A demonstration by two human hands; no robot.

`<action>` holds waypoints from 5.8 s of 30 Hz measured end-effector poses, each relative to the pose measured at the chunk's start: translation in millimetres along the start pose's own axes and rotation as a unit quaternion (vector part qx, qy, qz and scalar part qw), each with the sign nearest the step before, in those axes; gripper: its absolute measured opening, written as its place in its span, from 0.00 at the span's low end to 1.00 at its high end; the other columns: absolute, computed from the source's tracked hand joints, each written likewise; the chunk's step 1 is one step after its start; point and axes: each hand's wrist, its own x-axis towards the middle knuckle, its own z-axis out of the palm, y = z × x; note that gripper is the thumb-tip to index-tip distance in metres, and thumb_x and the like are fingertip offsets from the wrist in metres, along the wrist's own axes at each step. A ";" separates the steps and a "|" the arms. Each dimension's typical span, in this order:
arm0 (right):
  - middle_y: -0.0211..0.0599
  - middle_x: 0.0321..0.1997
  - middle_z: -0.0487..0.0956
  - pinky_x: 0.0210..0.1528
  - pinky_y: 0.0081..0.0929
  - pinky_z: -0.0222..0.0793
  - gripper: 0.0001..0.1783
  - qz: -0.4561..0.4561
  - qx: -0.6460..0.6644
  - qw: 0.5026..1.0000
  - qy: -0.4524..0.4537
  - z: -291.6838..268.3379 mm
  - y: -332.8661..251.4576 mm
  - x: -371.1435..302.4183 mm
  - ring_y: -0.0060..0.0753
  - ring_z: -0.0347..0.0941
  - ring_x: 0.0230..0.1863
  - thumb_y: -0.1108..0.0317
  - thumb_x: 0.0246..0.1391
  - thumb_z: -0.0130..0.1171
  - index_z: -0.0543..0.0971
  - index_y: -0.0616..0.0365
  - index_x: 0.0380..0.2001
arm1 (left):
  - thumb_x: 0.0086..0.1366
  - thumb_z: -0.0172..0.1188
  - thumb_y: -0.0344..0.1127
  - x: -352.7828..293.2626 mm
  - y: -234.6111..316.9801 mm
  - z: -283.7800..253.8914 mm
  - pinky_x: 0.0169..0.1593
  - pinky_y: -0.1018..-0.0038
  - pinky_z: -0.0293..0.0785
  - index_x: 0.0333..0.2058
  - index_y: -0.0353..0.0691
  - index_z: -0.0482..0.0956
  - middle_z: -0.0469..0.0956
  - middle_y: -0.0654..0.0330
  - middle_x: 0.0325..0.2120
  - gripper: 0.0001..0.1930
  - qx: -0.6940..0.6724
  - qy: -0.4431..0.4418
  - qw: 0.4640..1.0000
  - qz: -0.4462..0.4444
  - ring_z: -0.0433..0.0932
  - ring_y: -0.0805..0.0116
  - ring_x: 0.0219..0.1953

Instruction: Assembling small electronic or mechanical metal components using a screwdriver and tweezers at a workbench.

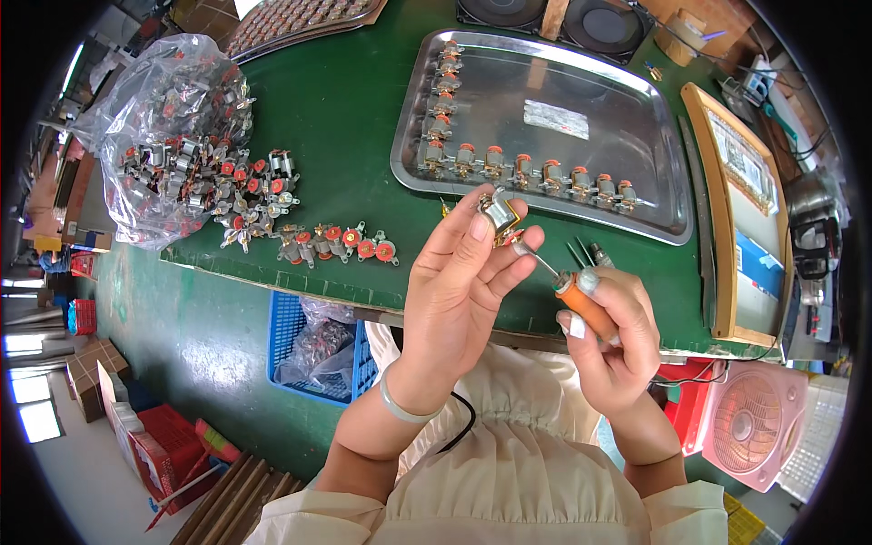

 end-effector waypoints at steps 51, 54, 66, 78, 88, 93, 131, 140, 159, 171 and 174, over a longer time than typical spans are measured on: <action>0.27 0.16 0.66 0.20 0.13 0.54 0.14 0.434 0.416 0.797 -0.052 -6.6 0.5 -0.7 0.15 0.58 0.15 0.63 0.58 0.44 0.70 0.65 0.29 | 0.60 0.51 0.29 -7.2 -7.8 2.7 0.41 0.69 0.75 0.49 0.32 0.64 0.74 0.49 0.38 0.18 0.136 -0.010 0.967 0.216 0.76 0.57 0.38; 0.27 0.16 0.67 0.20 0.14 0.55 0.13 0.488 0.551 0.675 -0.051 3.3 -7.8 0.8 0.14 0.57 0.15 0.65 0.58 0.44 0.70 0.66 0.29 | 0.60 0.51 0.29 -6.0 -8.3 2.8 0.41 0.68 0.76 0.49 0.32 0.64 0.74 0.49 0.38 0.18 0.135 -0.004 0.968 0.213 0.77 0.57 0.38; 0.30 0.19 0.68 0.21 0.14 0.54 0.22 0.433 0.399 0.806 -0.059 4.8 -4.2 -2.6 0.14 0.60 0.19 0.52 0.58 0.40 0.70 0.64 0.33 | 0.60 0.51 0.29 -5.0 -9.0 4.0 0.40 0.69 0.76 0.49 0.33 0.64 0.74 0.49 0.38 0.18 0.126 0.001 0.971 0.203 0.77 0.57 0.37; 0.31 0.12 0.63 0.15 0.17 0.52 0.21 0.504 0.472 0.717 -0.095 -4.1 0.9 5.3 0.18 0.54 0.12 0.53 0.58 0.39 0.68 0.63 0.35 | 0.60 0.51 0.29 -4.2 -7.9 2.6 0.41 0.67 0.75 0.49 0.33 0.64 0.73 0.47 0.39 0.17 0.125 -0.010 0.977 0.170 0.77 0.57 0.37; 0.32 0.17 0.67 0.19 0.17 0.58 0.16 0.489 0.490 0.718 -0.072 -5.7 3.3 1.0 0.19 0.60 0.17 0.62 0.50 0.48 0.66 0.62 0.38 | 0.61 0.51 0.29 -2.4 -9.3 1.3 0.41 0.68 0.75 0.48 0.33 0.64 0.72 0.46 0.41 0.17 0.114 -0.020 0.980 0.164 0.76 0.57 0.38; 0.34 0.20 0.70 0.20 0.17 0.60 0.14 0.481 0.428 0.764 -0.028 -2.1 -0.1 -2.3 0.18 0.62 0.19 0.63 0.54 0.48 0.68 0.63 0.39 | 0.61 0.50 0.29 -2.9 -9.1 1.6 0.41 0.68 0.75 0.49 0.33 0.64 0.72 0.46 0.40 0.17 0.117 -0.014 0.980 0.161 0.76 0.57 0.38; 0.45 0.40 0.71 0.43 0.24 0.65 0.25 0.154 0.121 0.981 -0.016 -35.0 8.0 36.0 0.28 0.68 0.39 0.77 0.49 0.53 0.60 0.66 0.51 | 0.53 0.56 0.19 2.2 -21.3 -22.3 0.39 0.80 0.74 0.42 0.28 0.71 0.76 0.52 0.37 0.15 0.520 -0.213 0.816 0.132 0.77 0.70 0.35; 0.42 0.38 0.72 0.41 0.21 0.66 0.23 0.196 0.139 0.970 -0.029 -30.8 14.8 38.1 0.25 0.68 0.37 0.77 0.49 0.53 0.63 0.65 0.49 | 0.52 0.56 0.19 1.7 -21.0 -21.4 0.39 0.81 0.74 0.41 0.28 0.72 0.77 0.54 0.34 0.15 0.513 -0.205 0.827 0.098 0.78 0.70 0.34; 0.32 0.32 0.69 0.33 0.15 0.70 0.20 0.193 0.099 0.975 0.047 -11.0 30.7 37.4 0.17 0.68 0.30 0.78 0.48 0.55 0.66 0.63 0.46 | 0.53 0.57 0.21 0.8 -26.6 -20.2 0.36 0.83 0.73 0.40 0.32 0.74 0.78 0.58 0.29 0.14 0.537 -0.152 0.821 0.114 0.78 0.76 0.31; 0.37 0.39 0.72 0.38 0.18 0.67 0.27 0.186 0.159 0.970 -0.003 -17.7 40.0 41.5 0.22 0.69 0.36 0.74 0.46 0.58 0.64 0.62 0.52 | 0.52 0.58 0.22 1.1 -27.5 -19.8 0.36 0.82 0.74 0.40 0.32 0.75 0.79 0.58 0.29 0.14 0.544 -0.152 0.815 0.132 0.78 0.76 0.31; 0.41 0.42 0.73 0.42 0.21 0.65 0.27 0.236 0.293 0.926 -0.029 -28.9 32.3 51.6 0.25 0.70 0.38 0.76 0.46 0.57 0.64 0.64 0.52 | 0.52 0.58 0.22 0.5 -26.8 -20.2 0.35 0.82 0.74 0.39 0.33 0.75 0.79 0.58 0.28 0.13 0.545 -0.150 0.814 0.136 0.78 0.76 0.30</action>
